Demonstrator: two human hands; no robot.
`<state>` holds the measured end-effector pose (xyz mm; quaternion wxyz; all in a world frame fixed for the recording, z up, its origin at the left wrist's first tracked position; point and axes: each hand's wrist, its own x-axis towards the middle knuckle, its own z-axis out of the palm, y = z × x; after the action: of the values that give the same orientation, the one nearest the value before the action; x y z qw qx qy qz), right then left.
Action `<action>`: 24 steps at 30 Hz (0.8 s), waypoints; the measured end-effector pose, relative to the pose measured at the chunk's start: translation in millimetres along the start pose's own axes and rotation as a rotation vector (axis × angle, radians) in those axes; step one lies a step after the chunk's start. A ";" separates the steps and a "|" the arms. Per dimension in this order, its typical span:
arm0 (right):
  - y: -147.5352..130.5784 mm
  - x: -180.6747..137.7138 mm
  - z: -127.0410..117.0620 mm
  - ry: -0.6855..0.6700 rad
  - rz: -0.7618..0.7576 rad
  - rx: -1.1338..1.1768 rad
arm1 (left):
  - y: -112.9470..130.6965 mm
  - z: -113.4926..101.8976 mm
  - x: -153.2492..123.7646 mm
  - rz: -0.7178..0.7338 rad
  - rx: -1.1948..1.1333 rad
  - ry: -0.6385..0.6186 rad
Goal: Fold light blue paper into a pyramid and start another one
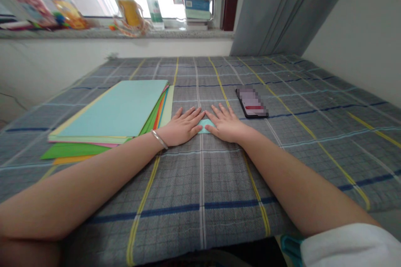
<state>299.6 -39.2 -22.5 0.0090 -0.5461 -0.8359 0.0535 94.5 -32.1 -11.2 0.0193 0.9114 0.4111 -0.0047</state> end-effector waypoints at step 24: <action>7.6 -14.2 -14.3 0.379 0.038 0.464 | -4.1 1.9 -7.5 -0.112 -0.374 0.546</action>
<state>313.3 -48.0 -8.4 0.2883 -0.5454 -0.7744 0.1404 86.4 -35.0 -13.1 0.0749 0.8357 0.4444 0.3139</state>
